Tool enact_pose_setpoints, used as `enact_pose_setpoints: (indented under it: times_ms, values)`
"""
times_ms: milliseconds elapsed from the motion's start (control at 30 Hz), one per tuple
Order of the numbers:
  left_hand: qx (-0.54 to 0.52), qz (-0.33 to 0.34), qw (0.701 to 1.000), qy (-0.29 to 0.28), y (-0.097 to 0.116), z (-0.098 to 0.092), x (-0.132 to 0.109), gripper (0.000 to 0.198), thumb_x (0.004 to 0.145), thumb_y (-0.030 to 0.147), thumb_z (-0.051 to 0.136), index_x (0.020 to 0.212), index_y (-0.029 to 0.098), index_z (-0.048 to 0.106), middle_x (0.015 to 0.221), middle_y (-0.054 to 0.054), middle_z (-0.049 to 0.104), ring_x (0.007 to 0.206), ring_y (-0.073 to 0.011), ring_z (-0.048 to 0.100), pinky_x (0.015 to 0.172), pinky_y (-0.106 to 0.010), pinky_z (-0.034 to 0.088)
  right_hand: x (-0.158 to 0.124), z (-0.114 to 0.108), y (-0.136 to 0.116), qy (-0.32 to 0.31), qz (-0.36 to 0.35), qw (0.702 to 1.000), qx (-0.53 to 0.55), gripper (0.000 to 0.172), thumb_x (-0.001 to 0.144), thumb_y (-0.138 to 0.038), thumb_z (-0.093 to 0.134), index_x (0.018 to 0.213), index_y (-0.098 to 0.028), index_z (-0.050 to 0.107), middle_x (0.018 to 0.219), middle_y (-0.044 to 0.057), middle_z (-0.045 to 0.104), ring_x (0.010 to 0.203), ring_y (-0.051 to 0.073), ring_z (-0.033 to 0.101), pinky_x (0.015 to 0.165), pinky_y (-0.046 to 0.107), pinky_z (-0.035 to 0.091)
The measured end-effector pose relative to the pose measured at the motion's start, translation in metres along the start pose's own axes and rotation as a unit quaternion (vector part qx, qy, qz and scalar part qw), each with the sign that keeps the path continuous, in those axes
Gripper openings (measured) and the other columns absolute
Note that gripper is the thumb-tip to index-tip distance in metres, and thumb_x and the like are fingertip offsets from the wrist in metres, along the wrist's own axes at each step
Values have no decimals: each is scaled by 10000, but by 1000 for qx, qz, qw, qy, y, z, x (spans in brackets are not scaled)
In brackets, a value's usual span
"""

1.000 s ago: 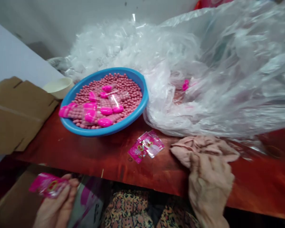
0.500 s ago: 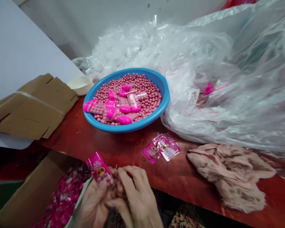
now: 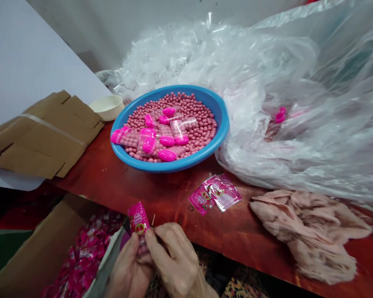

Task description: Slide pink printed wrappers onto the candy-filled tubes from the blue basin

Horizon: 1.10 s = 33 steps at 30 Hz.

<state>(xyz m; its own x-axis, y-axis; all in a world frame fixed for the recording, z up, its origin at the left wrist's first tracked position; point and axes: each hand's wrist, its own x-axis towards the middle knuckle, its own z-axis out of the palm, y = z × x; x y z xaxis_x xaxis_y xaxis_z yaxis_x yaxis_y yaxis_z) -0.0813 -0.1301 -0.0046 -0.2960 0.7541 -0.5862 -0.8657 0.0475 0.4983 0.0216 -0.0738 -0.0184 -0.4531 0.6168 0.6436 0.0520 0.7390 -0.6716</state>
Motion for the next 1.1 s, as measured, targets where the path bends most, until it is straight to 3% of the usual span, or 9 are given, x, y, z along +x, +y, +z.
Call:
enact_pose_setpoints:
  times_ms: [400,533,600,700,800,867,967,1033,1100]
  values:
    - [65,11,996,57,-7,1,-7,236,644,360,749,668,132,694,591,-36,636,573,-158,593,526,-255,490,2,7,0,35,-32,999,-4,236,855,-60,546,1082,-39,607,795,120,630,754,180,571,624,291,529]
    - [106,-24,992,66,16,-16,-4,297,550,412,789,644,152,683,627,-40,664,601,-191,611,571,-307,500,14,6,-6,24,-42,997,-52,159,861,-86,545,980,-33,636,720,103,651,663,165,582,568,276,521]
    - [143,7,986,84,48,-37,2,334,533,476,766,650,180,665,642,-37,662,653,-218,610,620,-351,507,15,-10,-9,33,-45,994,-96,167,874,-163,558,985,-64,632,721,84,657,660,165,591,596,277,527]
    - [108,238,920,292,97,-74,11,300,538,501,697,715,264,650,700,30,691,653,-186,576,553,-296,492,3,-57,-8,92,36,967,-237,259,903,-231,519,1146,-171,583,842,69,655,779,186,613,707,298,523]
    - [111,194,910,348,103,-85,13,402,550,562,639,781,233,658,712,-5,705,583,-187,554,473,-297,478,-23,-112,6,156,223,856,-438,403,900,-344,501,1281,-213,510,1140,136,590,1045,315,557,915,471,415]
    - [154,141,949,236,79,-66,10,544,549,627,651,878,194,666,721,-47,714,596,-203,591,516,-318,508,-39,-137,20,126,265,805,-515,486,901,-438,448,1260,-121,527,1157,203,574,1077,380,516,938,536,358]
    - [234,112,964,52,26,-1,3,310,643,412,717,863,196,685,743,-57,734,616,-185,630,551,-273,502,-52,-150,38,128,239,810,-521,522,918,-495,344,1004,-81,649,905,183,628,836,315,564,727,450,472]
    - [333,110,932,-90,-6,49,3,169,750,303,640,866,197,703,804,-70,742,679,-178,647,612,-260,500,-52,-148,46,146,225,812,-519,485,926,-483,337,862,-110,641,787,146,610,749,270,529,648,390,460]
    - [448,117,852,-247,-36,94,8,203,799,213,570,958,205,695,884,-67,724,741,-177,642,679,-272,503,-49,-146,50,146,232,804,-528,453,938,-466,310,772,-151,590,731,119,584,711,249,490,630,369,423]
